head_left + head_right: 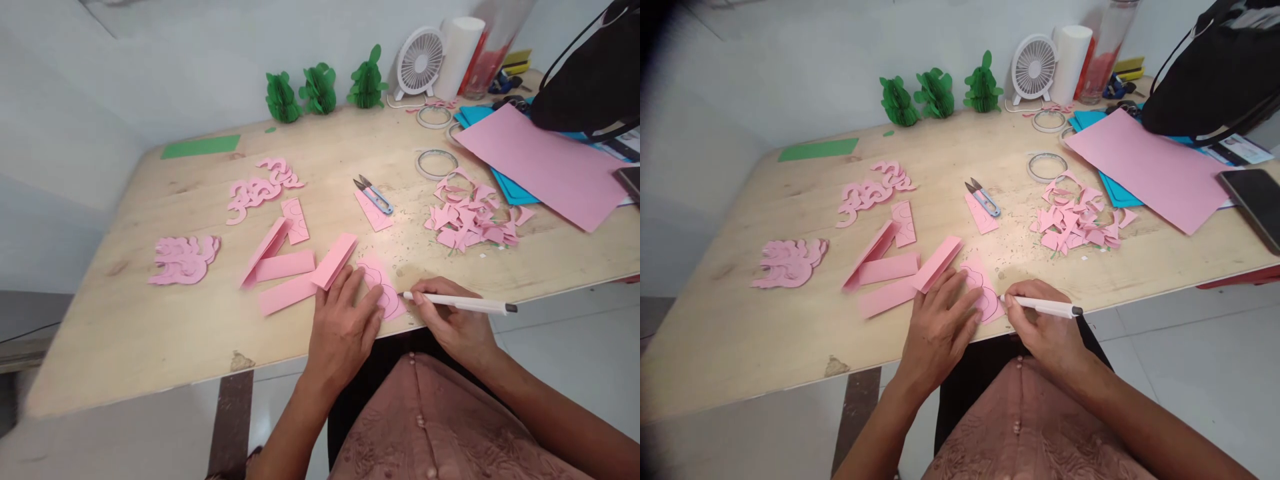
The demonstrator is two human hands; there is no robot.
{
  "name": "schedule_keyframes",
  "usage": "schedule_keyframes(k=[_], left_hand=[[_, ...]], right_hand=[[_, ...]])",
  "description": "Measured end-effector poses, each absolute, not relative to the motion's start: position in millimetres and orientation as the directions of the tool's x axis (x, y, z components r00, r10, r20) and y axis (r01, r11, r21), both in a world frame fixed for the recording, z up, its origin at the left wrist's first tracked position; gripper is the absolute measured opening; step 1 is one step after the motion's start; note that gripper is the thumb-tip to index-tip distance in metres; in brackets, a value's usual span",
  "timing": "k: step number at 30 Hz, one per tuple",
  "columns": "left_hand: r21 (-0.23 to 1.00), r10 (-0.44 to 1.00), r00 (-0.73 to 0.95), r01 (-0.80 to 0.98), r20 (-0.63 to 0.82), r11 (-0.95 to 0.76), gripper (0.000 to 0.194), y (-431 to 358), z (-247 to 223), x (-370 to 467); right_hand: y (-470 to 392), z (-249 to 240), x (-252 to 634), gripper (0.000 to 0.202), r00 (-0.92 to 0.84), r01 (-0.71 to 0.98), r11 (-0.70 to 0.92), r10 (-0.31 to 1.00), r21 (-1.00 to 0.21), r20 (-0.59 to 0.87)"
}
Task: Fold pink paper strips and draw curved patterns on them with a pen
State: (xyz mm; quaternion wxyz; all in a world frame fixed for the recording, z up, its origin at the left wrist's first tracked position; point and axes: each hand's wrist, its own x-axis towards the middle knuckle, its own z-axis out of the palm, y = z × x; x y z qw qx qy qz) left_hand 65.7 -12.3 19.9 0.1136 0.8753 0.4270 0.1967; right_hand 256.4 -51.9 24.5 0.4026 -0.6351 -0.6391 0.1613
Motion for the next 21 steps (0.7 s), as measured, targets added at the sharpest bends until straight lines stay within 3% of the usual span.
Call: schedule_keyframes(k=[21], left_hand=[[0.366, 0.791, 0.56, 0.702, 0.246, -0.611, 0.024, -11.8, 19.3, 65.7]], right_hand=[[-51.4, 24.3, 255.7, 0.012, 0.15, 0.653, 0.135, 0.942, -0.746, 0.301]])
